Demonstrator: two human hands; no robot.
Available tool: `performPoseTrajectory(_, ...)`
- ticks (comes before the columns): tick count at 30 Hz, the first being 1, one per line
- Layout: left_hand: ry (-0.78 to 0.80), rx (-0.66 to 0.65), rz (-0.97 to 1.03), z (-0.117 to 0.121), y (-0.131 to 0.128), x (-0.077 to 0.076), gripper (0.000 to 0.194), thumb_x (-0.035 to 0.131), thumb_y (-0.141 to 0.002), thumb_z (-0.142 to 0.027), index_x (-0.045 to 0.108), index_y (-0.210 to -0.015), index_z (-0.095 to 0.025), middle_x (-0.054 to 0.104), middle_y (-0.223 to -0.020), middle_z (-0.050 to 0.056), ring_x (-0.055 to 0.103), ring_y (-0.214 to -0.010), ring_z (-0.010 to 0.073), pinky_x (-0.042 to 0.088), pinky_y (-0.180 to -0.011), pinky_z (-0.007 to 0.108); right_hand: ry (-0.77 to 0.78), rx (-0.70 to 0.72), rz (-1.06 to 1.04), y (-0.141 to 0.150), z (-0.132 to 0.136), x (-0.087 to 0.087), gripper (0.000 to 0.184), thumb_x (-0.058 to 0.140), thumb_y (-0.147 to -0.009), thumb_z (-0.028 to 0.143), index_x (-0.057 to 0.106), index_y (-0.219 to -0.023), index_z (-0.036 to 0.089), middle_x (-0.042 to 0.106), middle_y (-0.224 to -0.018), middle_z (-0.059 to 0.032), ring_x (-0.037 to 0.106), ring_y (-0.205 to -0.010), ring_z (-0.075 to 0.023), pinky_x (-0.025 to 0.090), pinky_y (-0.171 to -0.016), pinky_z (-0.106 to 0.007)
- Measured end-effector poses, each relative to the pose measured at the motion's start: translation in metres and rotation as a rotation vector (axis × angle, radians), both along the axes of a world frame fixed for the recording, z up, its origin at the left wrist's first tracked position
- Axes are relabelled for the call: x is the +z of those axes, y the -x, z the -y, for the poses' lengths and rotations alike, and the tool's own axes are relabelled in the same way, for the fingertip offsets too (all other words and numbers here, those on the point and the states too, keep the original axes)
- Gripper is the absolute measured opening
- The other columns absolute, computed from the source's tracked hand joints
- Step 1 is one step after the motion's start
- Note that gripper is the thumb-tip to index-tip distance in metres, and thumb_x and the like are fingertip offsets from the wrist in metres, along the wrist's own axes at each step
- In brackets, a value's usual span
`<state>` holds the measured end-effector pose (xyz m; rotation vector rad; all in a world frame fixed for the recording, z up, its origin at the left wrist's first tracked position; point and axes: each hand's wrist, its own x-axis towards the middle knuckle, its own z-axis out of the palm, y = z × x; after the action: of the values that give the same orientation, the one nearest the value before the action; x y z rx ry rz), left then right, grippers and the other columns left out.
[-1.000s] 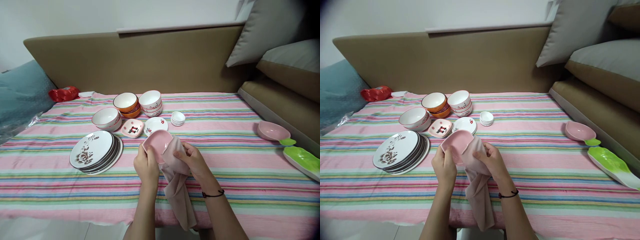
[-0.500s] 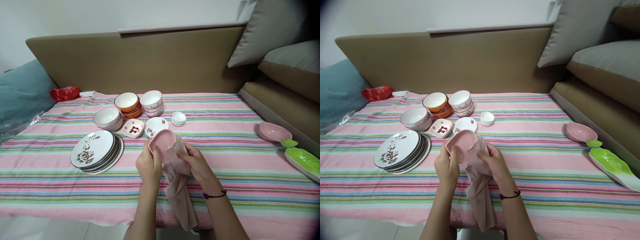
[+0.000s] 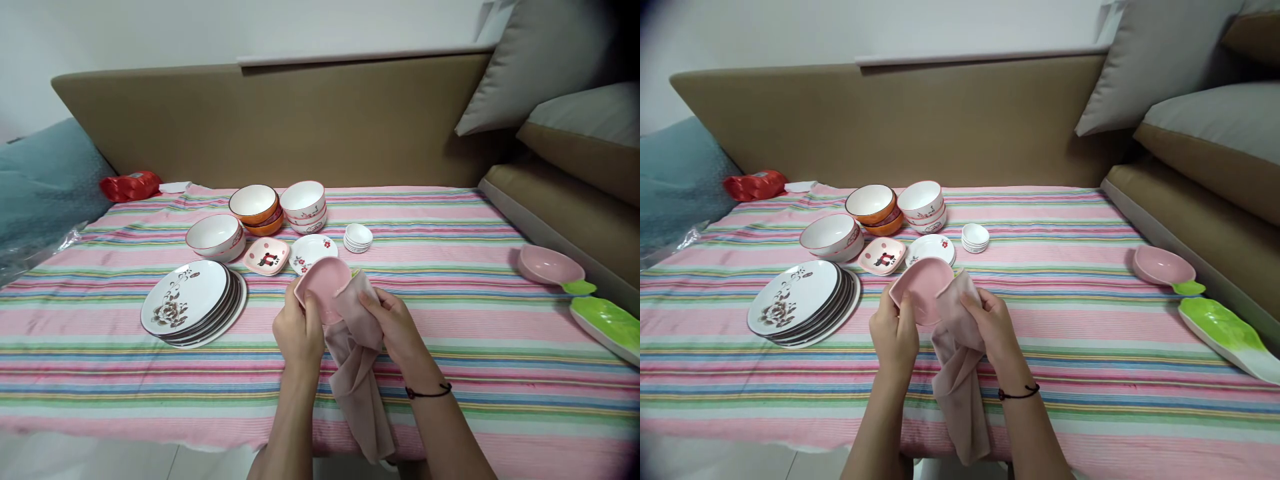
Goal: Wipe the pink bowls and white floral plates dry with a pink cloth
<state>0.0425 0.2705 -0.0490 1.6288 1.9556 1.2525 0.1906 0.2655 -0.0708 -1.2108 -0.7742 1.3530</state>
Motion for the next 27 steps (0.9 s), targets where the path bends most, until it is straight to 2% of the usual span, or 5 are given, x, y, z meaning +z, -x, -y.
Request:
performPoseTrajectory(6,-0.027,0.008,-0.044,-0.0004,0.0012,0.0014,0.029,0.04,-0.088,-0.025,0.062,-0.105,-0.016,0.058,-0.062,0.001,0.046,-0.053,0.0152,0.029,-0.053,0.024,-0.027,0.022,0.007,-0.0001,0.0008,0.0018,0.035,0.076,-0.064,0.042,0.066,-0.087,0.018,0.066,-0.083,-0.0016,0.055,-0.074,-0.0165,0.042,-0.064,-0.025)
performPoseTrajectory(10,-0.017,0.011,-0.065,-0.0003,0.0026,0.0031,0.029,0.039,-0.088,-0.023,0.062,-0.104,-0.017,0.057,-0.06,0.001,0.046,-0.052,0.0155,0.028,-0.053,0.024,-0.058,0.051,-0.021,-0.0003,0.001,0.0043,0.037,0.077,-0.065,0.037,0.065,-0.094,0.018,0.067,-0.094,-0.0049,0.058,-0.08,-0.0181,0.044,-0.067,-0.026)
performPoseTrajectory(19,0.013,0.033,-0.055,-0.0015,0.0008,0.0017,0.026,0.04,-0.088,-0.024,0.062,-0.1,-0.016,0.053,-0.058,0.0,0.042,-0.051,0.0154,0.026,-0.052,0.025,-0.031,0.067,0.059,0.0033,0.002,-0.0002,0.033,0.068,-0.073,0.046,0.063,-0.092,0.019,0.065,-0.081,-0.0009,0.056,-0.072,-0.0164,0.043,-0.062,-0.025)
performPoseTrajectory(23,0.002,0.027,-0.012,-0.0009,0.0012,0.0009,0.026,0.04,-0.089,-0.025,0.061,-0.101,-0.017,0.054,-0.06,0.0,0.042,-0.053,0.015,0.028,-0.053,0.024,-0.009,0.031,0.049,0.0037,0.0013,0.0008,0.033,0.07,-0.071,0.046,0.063,-0.088,0.018,0.063,-0.075,0.0003,0.053,-0.065,-0.0149,0.041,-0.057,-0.025)
performPoseTrajectory(27,-0.002,0.013,-0.003,-0.0004,0.002,0.0016,0.027,0.039,-0.089,-0.026,0.061,-0.103,-0.017,0.055,-0.061,0.0,0.042,-0.053,0.0149,0.028,-0.053,0.024,-0.036,-0.005,0.04,0.0013,0.0012,0.0027,0.037,0.074,-0.068,0.042,0.063,-0.094,0.019,0.065,-0.083,-0.0008,0.056,-0.072,-0.0164,0.044,-0.061,-0.026)
